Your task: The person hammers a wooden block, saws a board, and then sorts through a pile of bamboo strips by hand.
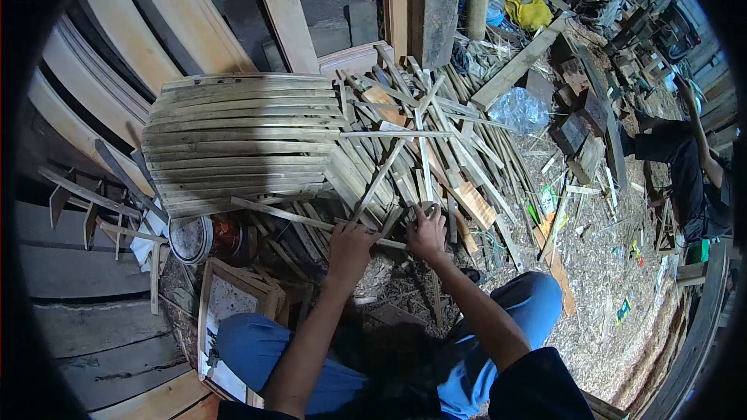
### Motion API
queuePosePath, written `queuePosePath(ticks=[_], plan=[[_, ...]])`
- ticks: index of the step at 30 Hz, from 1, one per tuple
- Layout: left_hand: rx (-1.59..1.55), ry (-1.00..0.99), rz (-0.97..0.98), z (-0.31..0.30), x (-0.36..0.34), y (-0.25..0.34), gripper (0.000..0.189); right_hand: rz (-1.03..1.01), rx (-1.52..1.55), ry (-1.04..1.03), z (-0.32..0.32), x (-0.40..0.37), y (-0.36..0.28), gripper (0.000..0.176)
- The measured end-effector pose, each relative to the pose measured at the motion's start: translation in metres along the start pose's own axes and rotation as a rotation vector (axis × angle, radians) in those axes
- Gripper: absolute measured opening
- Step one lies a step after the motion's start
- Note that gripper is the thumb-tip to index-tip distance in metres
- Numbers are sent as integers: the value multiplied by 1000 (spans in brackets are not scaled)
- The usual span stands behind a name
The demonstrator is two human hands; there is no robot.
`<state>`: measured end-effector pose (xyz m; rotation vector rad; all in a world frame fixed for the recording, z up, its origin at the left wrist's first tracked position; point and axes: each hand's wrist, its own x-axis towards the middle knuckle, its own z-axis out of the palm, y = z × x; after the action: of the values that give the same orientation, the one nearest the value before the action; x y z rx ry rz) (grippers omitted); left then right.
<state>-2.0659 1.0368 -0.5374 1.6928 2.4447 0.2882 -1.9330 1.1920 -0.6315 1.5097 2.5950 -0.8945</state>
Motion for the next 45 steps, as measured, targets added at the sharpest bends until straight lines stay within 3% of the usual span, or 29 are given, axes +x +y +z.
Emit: queuePosePath(ticks=[4,5,7,11,16,22,28,30,38,41,42,45], plan=[[-7,147,8,2,-2,-10,24,-238,-88,218,-14,6,-23,58],[-11,139,-19,2,-3,-12,25,-242,-84,216,-16,11,-28,58],[-12,134,-51,0,-4,-13,26,-484,-36,141,-17,22,-35,57],[49,161,-118,-8,-11,-12,26,-577,-169,103,2,42,-50,61],[25,140,-210,-7,-22,-32,24,-558,-314,4,26,48,-74,71],[18,66,-286,-6,-33,-41,26,-463,-392,33,45,47,-94,83],[-48,237,-261,1,-37,-49,25,-323,-450,-70,55,58,-109,96],[2,241,-247,-3,-39,-50,25,-341,-449,165,60,53,-111,101],[55,252,-251,-20,-45,-56,29,-383,-462,339,70,61,-116,93],[59,238,-275,-24,-49,-58,32,-439,-512,217,84,75,-105,89],[59,219,-292,-24,-49,-60,34,-441,-464,152,47,53,-118,83],[33,256,-292,-33,-48,-55,37,-367,-434,272,44,61,-116,79]])
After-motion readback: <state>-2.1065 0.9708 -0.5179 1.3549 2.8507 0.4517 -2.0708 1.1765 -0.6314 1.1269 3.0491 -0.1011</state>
